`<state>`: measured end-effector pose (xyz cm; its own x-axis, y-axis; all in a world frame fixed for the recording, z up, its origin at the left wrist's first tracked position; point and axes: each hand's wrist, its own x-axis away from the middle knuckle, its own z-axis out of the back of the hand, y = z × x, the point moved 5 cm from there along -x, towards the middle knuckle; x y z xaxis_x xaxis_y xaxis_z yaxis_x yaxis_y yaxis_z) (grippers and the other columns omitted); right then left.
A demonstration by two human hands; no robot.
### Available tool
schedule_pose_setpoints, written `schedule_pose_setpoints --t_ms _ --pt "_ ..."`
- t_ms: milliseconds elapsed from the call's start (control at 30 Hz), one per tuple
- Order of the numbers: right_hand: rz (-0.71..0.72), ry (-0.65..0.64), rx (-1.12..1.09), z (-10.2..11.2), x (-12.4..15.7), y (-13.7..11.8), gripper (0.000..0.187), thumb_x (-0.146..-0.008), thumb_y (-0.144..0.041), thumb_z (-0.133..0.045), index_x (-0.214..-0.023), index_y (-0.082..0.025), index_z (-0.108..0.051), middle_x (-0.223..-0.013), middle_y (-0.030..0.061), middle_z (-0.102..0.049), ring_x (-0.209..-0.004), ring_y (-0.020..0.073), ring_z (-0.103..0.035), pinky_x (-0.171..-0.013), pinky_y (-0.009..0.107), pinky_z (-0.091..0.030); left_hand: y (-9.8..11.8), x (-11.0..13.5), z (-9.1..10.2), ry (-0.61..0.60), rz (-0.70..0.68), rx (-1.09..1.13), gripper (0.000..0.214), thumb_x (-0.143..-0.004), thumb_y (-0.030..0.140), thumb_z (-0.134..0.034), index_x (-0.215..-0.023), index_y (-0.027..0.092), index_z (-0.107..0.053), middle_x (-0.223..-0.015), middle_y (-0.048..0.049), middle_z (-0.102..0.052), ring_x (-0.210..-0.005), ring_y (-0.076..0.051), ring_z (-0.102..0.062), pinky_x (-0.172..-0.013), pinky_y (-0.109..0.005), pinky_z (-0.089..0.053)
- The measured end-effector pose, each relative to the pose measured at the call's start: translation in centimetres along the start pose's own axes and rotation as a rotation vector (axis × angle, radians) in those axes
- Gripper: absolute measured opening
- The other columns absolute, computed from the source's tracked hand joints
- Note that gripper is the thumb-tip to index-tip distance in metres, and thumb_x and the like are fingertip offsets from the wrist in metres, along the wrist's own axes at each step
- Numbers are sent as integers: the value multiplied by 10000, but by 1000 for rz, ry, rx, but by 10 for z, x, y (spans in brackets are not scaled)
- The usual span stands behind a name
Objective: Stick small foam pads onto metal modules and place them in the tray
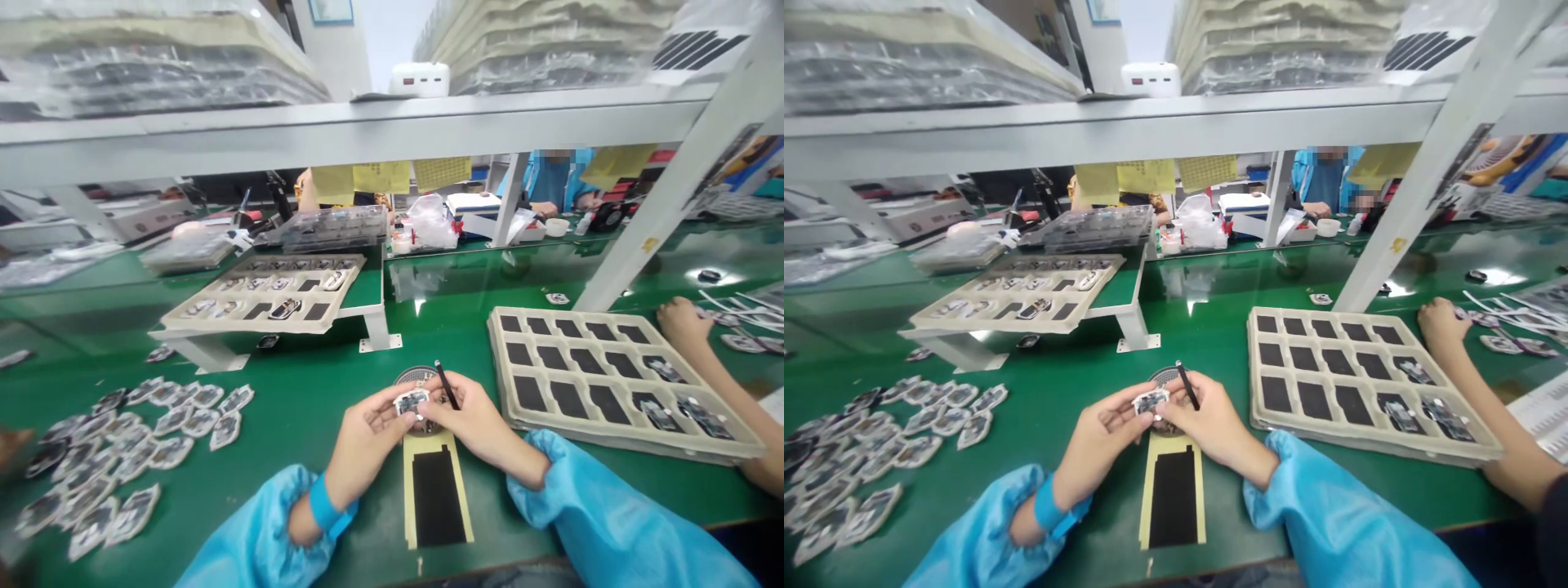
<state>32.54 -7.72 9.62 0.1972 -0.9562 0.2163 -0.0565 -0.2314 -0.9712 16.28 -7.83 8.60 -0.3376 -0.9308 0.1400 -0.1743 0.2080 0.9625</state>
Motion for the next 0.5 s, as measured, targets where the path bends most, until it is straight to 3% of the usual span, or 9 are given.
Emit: schedule_pose_setpoints --t_ms 100,200,300,400,500 --pt "-20 -41 -26 -5 1 0 742 -643 -556 -891 -1098 -64 -573 -915 59 -642 -755 88 -643 -713 155 -546 1 2 -2 1 10 47 516 -799 371 -823 -1247 149 -695 -1154 -120 -687 -834 -138 -660 -672 -186 -527" --pt "-25 -77 -10 -6 1 2 634 -692 -528 -865 -1018 -41 -624 -916 81 -652 -799 93 -645 -764 155 -534 0 2 -4 -28 53 181 384 -878 357 -725 -1194 138 -726 -1192 -126 -647 -838 -142 -638 -710 -218 -531" --pt "-32 -43 23 -2 0 4 546 -733 -497 -833 -957 -46 -622 -847 62 -643 -726 56 -590 -681 120 -463 -2 0 -7 -81 123 300 420 -934 385 -632 -1240 106 -702 -1076 -158 -675 -860 -187 -649 -719 -254 -534" --pt "-19 -8 79 1 0 5 470 -762 -454 -801 -943 -57 -625 -718 18 -582 -600 15 -463 -587 108 -365 -2 -2 -5 -97 123 199 488 -954 454 -596 -1295 116 -679 -1055 -158 -693 -865 -203 -652 -727 -268 -525" --pt "5 3 107 1 -1 4 427 -780 -434 -767 -935 -59 -631 -739 15 -565 -590 -2 -394 -581 109 -338 1 -4 1 -36 69 -50 488 -945 509 -601 -1268 161 -713 -1062 -114 -708 -811 -154 -615 -758 -249 -518"
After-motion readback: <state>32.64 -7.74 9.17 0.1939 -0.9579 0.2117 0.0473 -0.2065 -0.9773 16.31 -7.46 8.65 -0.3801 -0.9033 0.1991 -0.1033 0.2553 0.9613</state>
